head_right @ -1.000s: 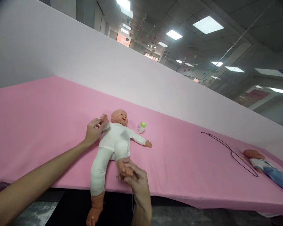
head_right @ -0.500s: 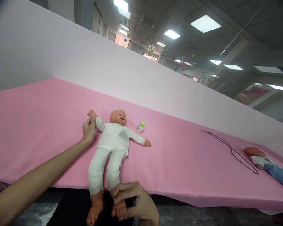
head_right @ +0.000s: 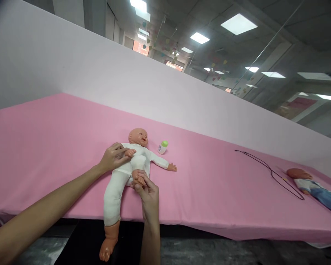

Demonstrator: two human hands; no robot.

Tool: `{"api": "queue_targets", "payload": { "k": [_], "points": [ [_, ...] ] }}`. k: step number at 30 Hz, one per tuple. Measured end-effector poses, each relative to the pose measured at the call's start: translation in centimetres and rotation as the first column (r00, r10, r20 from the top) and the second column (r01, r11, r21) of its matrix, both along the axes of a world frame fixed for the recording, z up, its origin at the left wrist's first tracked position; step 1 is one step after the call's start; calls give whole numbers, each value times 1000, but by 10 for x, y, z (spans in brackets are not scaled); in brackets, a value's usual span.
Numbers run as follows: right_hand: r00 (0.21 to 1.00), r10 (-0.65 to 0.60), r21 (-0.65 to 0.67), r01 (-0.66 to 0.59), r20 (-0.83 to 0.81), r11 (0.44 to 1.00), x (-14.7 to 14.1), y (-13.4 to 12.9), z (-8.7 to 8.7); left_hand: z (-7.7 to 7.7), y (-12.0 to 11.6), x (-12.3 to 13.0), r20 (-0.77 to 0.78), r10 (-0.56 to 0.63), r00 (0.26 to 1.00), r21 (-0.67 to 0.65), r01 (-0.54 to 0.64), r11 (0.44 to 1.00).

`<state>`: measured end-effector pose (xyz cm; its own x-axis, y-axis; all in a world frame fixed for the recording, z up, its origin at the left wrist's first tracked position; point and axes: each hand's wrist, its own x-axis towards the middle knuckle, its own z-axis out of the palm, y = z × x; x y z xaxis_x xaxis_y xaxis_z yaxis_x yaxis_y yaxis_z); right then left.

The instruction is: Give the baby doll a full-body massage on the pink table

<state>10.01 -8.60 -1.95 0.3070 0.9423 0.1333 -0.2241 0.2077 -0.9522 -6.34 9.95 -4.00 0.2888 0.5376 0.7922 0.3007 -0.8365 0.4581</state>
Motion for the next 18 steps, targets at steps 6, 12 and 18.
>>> {"api": "queue_targets", "payload": {
  "k": [6, 12, 18],
  "points": [
    [903, 430, 60, -430, 17, 901, 26, -41, 4, 0, 16, -5, 460, 315, 830, -482, -64, 874],
    [687, 643, -161, -631, 338, 759, 54, -77, 14, -7, 36, -15, 527, 568, 633, -716, -29, 697],
    [965, 261, 43, -259, -36, 965, 28, -39, 3, 0, 15, -7, 333, 139, 933, -260, -50, 964]
  ]
}}
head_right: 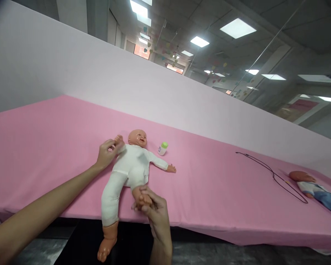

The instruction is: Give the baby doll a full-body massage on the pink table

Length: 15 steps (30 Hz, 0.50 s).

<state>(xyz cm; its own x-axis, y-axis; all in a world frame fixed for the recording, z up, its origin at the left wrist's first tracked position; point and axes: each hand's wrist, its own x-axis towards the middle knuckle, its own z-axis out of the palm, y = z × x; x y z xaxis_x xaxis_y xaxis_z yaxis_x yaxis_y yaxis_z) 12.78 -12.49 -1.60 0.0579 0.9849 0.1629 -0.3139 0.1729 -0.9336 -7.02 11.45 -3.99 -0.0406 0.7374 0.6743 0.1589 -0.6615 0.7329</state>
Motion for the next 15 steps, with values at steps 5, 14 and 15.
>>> {"api": "queue_targets", "payload": {
  "k": [5, 14, 15],
  "points": [
    [987, -163, -73, 162, -13, 984, -29, 37, -9, -2, -15, 5, -335, -81, 939, 195, 153, 969],
    [856, 435, -67, -434, 280, 898, 24, -32, 1, -8, 16, -4, 341, 285, 896, -507, -80, 858],
    [826, 444, -84, -444, 347, 892, 29, -36, 2, -9, 19, -6, 359, 336, 871, -557, -89, 826]
  ]
}}
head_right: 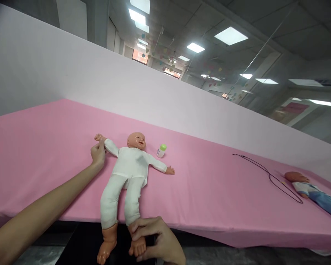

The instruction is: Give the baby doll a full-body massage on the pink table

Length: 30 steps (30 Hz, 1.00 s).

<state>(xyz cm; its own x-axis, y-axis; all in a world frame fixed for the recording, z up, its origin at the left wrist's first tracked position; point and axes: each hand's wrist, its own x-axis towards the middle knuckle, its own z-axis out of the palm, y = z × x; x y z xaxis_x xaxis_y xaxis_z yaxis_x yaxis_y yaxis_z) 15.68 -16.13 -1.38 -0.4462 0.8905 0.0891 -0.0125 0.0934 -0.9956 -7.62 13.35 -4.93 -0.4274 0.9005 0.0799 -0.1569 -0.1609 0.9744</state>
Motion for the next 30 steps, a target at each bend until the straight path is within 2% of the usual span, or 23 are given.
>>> {"api": "queue_targets", "payload": {
  "k": [1, 3, 6, 8, 9, 11, 12, 13, 14, 16, 19, 21, 23, 25, 27, 30],
  "points": [
    [999, 4, 14, -4, 40, 1000, 3, -3, 1, -1, 2, -2, 14, 25, 1000, -23, -25, 999],
    [1000, -27, 36, 27, -9, 999, 5, -3, 1, 1, 2, -4, -9, 34, 999, 16, -34, 999],
    [952, -204, 12, 212, -230, 977, -7, 10, -2, 8, -9, -1, -167, 1, 986, 235, 38, 971],
    [861, -387, -49, 394, -331, 918, -21, 27, -3, 12, -18, 3, -375, -32, 927, 419, 200, 885],
    [809, -472, -81, 476, -349, 876, -28, 36, -3, 13, -23, 5, -505, -38, 862, 487, 321, 812],
    [720, -598, -135, 594, -352, 793, -41, 55, -1, 13, -30, 8, -717, 1, 697, 526, 540, 657],
    [692, -635, -152, 626, -345, 765, -46, 63, 0, 12, -33, 9, -771, 38, 635, 521, 596, 611],
    [679, -652, -158, 642, -337, 750, -49, 68, 0, 11, -34, 10, -793, 76, 604, 520, 606, 603],
    [685, -650, -154, 641, -329, 752, -50, 70, 1, 10, -35, 11, -792, 105, 602, 522, 578, 627],
    [740, -595, -127, 589, -313, 798, -47, 64, -1, 9, -35, 11, -754, 121, 646, 506, 453, 734],
    [853, -429, -108, 417, -296, 903, -32, 36, -10, 10, -29, 9, -620, 39, 784, 364, 243, 899],
    [909, -294, -106, 275, -297, 956, -19, 11, -21, 10, -21, 5, -451, 39, 891, 216, 67, 974],
    [936, -185, -104, 161, -299, 982, -8, -11, -33, 9, -13, -2, -326, 124, 937, 73, -106, 992],
    [952, -137, -96, 115, -275, 989, -1, -27, -46, 6, -4, -8, -292, 204, 934, -12, -217, 976],
    [964, -126, -78, 110, -234, 991, 3, -35, -60, 3, 3, -12, -293, 220, 930, -20, -236, 971],
    [972, -114, -103, 94, -205, 990, 6, -37, -78, -2, 10, -13, -313, 203, 928, 30, -204, 979]
  ]
}}
